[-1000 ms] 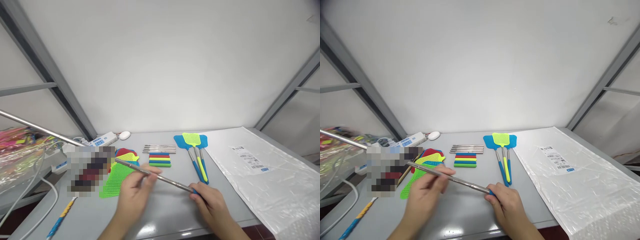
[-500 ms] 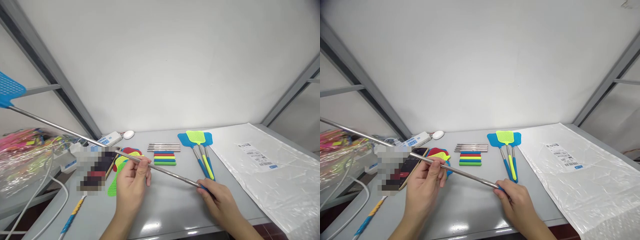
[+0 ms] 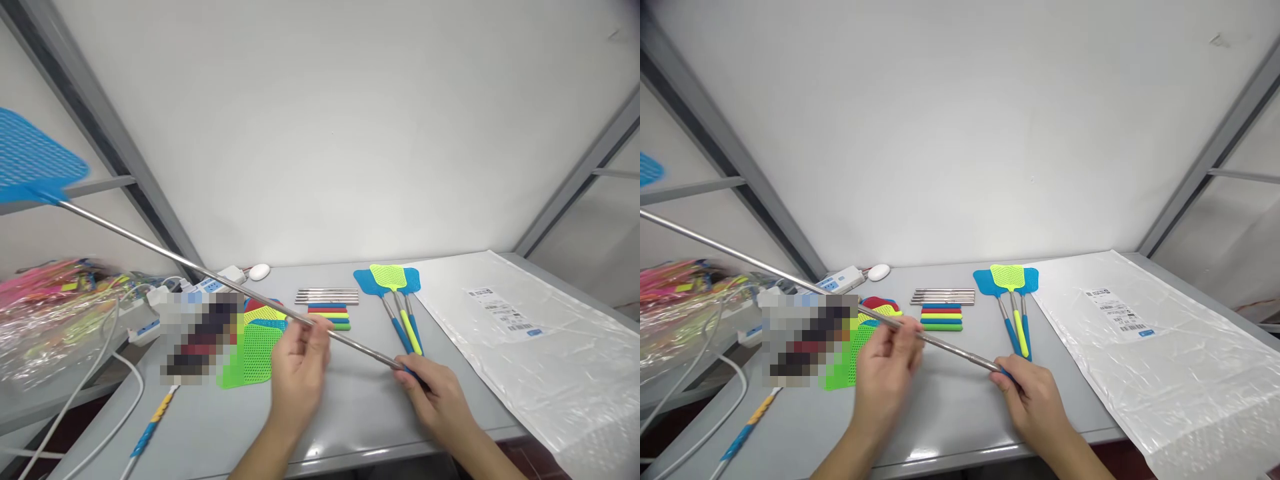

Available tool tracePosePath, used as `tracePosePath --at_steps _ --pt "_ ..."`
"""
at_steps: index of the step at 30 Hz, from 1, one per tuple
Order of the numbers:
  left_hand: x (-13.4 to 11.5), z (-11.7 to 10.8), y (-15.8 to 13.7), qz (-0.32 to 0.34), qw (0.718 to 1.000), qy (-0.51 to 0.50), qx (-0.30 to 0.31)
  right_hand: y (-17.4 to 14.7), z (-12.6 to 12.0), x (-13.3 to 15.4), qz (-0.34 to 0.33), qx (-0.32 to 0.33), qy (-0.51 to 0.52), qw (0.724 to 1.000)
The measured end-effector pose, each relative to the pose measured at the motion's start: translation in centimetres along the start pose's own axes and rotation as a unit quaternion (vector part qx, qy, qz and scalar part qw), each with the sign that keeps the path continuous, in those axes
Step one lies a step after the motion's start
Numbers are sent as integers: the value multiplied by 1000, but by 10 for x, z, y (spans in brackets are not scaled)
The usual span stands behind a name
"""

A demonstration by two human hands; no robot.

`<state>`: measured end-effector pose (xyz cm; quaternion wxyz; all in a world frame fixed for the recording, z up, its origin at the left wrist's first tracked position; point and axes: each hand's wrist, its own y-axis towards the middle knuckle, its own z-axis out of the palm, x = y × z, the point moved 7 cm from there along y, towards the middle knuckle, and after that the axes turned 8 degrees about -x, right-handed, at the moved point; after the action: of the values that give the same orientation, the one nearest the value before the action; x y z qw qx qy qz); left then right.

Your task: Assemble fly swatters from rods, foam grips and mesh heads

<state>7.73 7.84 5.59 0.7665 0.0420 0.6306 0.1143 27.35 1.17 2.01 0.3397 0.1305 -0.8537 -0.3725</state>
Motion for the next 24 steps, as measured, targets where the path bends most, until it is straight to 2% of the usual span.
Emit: tracePosePath --at_steps 1,5,7,9,11,14,17,20,24 --pt "7 12 -7 -5 999 30 38 0 1 2 0 3 6 1000" --pt "24 38 -22 -19 994 62 91 2 1 4 12 -2 23 1000" --pt "21 38 -17 -12 991 78 108 5 1 4 20 -1 29 999" --pt "9 28 -5 15 988 100 117 6 1 5 19 7 36 999" --pt "-10 7 9 46 991 96 76 7 1 5 15 16 41 999" --pt "-41 -35 30 66 997 -2 -48 7 3 4 15 37 48 998" --pt "-66 -60 44 98 987 -82 -96 5 6 2 21 58 54 997" --pt "-78 -70 50 121 983 -65 -120 4 10 0 35 85 57 994" --pt "-67 -65 48 114 977 -81 -162 4 10 -2 44 88 48 994"
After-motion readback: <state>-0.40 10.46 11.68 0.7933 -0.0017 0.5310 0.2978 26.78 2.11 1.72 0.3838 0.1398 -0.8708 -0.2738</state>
